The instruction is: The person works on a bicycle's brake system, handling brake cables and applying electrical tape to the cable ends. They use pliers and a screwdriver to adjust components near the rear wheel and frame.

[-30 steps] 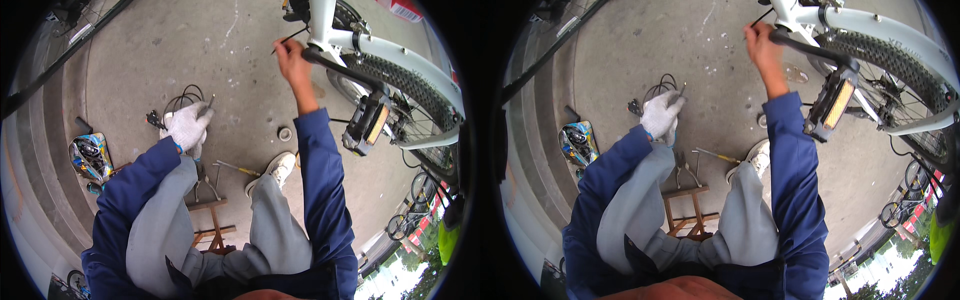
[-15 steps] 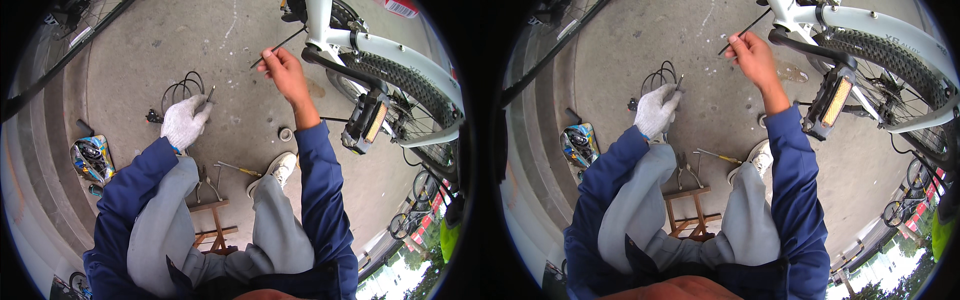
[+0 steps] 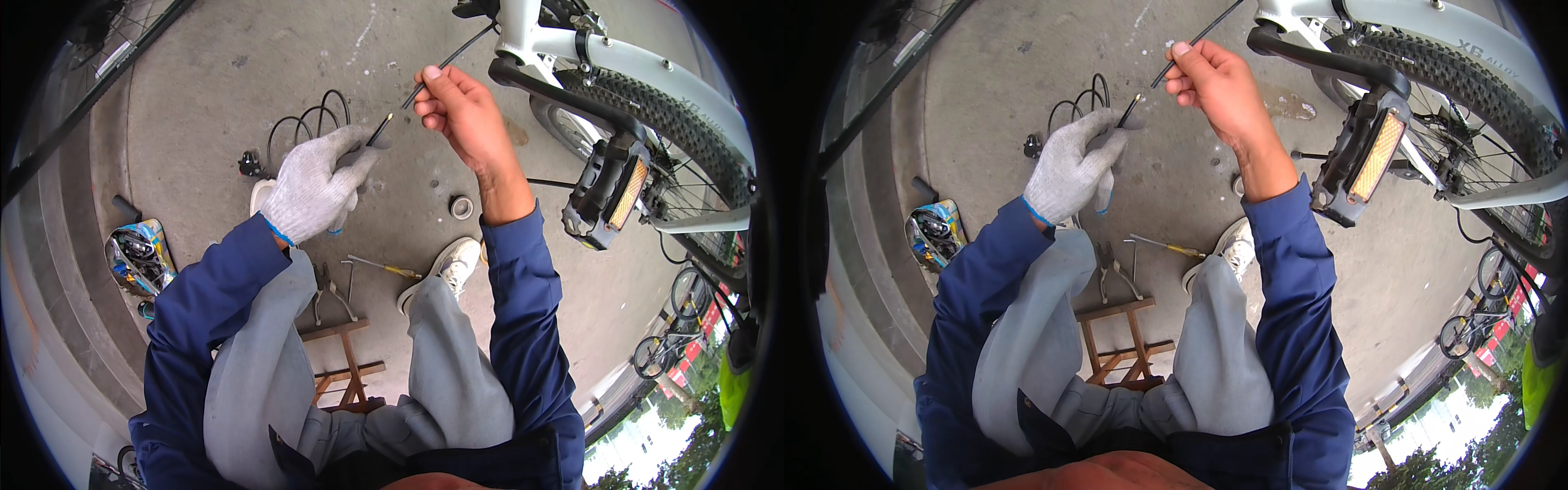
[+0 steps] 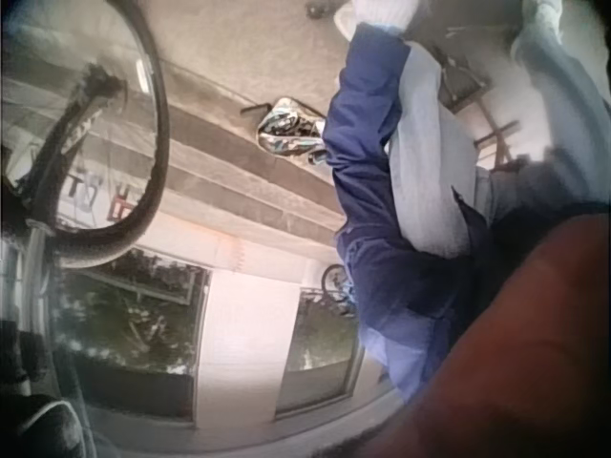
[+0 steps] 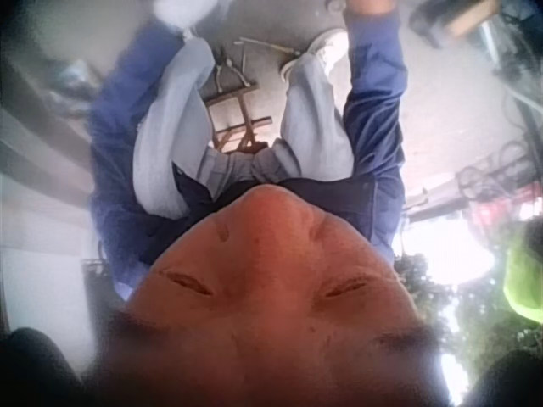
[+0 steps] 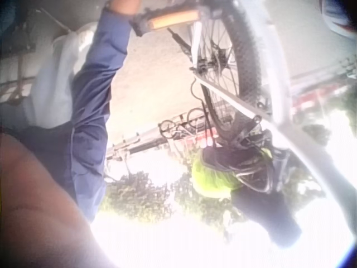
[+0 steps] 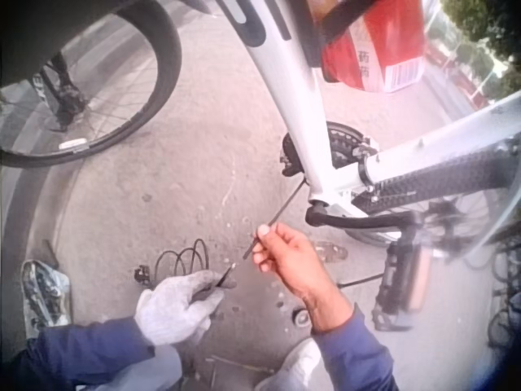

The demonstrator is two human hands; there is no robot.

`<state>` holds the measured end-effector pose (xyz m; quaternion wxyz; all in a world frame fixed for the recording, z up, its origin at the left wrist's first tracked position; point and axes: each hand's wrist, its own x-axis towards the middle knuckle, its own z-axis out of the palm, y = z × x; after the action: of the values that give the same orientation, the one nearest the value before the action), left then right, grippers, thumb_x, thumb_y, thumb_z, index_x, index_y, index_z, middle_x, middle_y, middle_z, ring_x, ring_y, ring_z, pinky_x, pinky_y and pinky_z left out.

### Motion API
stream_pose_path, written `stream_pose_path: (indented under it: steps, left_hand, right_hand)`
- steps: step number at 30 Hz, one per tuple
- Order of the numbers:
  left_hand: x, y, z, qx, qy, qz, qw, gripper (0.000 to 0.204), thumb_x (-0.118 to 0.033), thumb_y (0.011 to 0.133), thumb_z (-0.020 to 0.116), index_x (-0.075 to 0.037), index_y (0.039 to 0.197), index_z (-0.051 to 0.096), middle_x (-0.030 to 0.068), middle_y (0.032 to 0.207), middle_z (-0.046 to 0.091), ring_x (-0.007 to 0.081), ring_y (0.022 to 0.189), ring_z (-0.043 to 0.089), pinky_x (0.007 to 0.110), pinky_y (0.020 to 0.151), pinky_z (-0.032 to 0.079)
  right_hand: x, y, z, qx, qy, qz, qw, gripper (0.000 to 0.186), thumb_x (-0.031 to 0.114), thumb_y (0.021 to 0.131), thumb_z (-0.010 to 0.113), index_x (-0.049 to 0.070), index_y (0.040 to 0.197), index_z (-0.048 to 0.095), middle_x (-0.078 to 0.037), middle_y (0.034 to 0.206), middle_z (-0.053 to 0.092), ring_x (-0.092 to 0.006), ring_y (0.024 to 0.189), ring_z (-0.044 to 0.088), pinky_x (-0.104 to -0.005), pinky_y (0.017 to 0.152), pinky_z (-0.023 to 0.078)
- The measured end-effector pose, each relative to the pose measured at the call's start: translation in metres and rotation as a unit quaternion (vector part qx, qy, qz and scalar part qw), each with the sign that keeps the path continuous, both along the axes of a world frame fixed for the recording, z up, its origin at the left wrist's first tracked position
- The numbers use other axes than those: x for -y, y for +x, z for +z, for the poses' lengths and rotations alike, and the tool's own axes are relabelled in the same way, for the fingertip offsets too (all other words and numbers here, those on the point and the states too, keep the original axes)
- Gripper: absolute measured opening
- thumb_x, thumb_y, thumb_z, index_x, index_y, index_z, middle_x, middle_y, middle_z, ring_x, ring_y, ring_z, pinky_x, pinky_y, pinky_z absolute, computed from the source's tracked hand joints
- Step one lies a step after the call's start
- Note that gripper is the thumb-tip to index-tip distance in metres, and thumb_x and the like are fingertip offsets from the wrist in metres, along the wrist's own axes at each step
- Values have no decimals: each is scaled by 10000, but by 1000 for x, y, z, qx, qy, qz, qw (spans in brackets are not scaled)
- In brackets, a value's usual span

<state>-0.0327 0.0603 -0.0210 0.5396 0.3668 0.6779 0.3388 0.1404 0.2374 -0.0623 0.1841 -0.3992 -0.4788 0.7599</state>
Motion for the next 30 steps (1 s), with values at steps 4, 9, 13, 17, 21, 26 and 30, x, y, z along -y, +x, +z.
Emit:
stream_pose_path:
  steps: [4, 9, 13, 17, 21, 26, 30]
  left_hand:
    - [-5, 4, -2, -17, 19, -3, 1000, 368, -230, 1062, 630, -23, 1348, 732, 84, 804, 731, 158, 653, 713, 341, 656, 574]
    - [-9, 6, -2, 12, 1, -1, 1000, 353, -238, 1084, 629, -27, 1347, 732, 78, 803, 723, 139, 611, 689, 329, 584, 545]
    - [-9, 9, 0, 39, -9, 16, 999, 341, -236, 1100, 623, -25, 1343, 733, 69, 804, 721, 124, 573, 663, 321, 527, 513]
    - [-10, 10, -1, 24, 8, 12, 1000, 348, -240, 1097, 632, -18, 1346, 731, 75, 832, 724, 138, 647, 706, 323, 603, 556]
    - [-9, 10, -5, 17, 20, 9, 1000, 357, -242, 1095, 639, -13, 1354, 728, 84, 874, 732, 156, 735, 747, 328, 686, 588]
    - [-9, 9, -6, 20, 9, 8, 1000, 366, -236, 1091, 639, -5, 1363, 720, 88, 880, 736, 163, 742, 751, 332, 690, 590]
    - [-10, 10, -5, 22, -1, 13, 1000, 373, -235, 1090, 635, 7, 1363, 712, 93, 868, 737, 162, 731, 744, 339, 675, 584]
  right_hand:
    - [1, 0, 1, 0, -4, -1, 1000, 280, 310, 1147, 634, 48, 1146, 734, 27, 922, 720, -46, 796, 671, -207, 685, 537]
    - [1, -1, 1, 1, -4, -3, 1000, 276, 312, 1142, 647, 51, 1143, 737, 30, 917, 723, -42, 784, 673, -201, 678, 539]
    - [0, 0, 0, -1, -1, -1, 1000, 272, 312, 1132, 663, 51, 1120, 740, 18, 916, 732, -50, 790, 682, -209, 684, 543]
    - [0, 1, -1, -8, 0, -7, 1000, 268, 312, 1116, 686, 55, 1072, 747, -4, 911, 745, -68, 809, 694, -234, 701, 551]
    - [0, 2, -1, -7, 3, -4, 1000, 264, 309, 1115, 687, 55, 1080, 748, -2, 908, 742, -66, 812, 693, -235, 704, 551]
    - [0, 2, -2, -5, 8, 1, 1000, 268, 312, 1116, 688, 54, 1085, 751, -2, 908, 742, -66, 806, 693, -233, 700, 550]
    - [-1, 1, -2, -3, 10, 0, 1000, 271, 314, 1113, 693, 52, 1079, 752, -3, 910, 743, -65, 803, 694, -228, 696, 548]
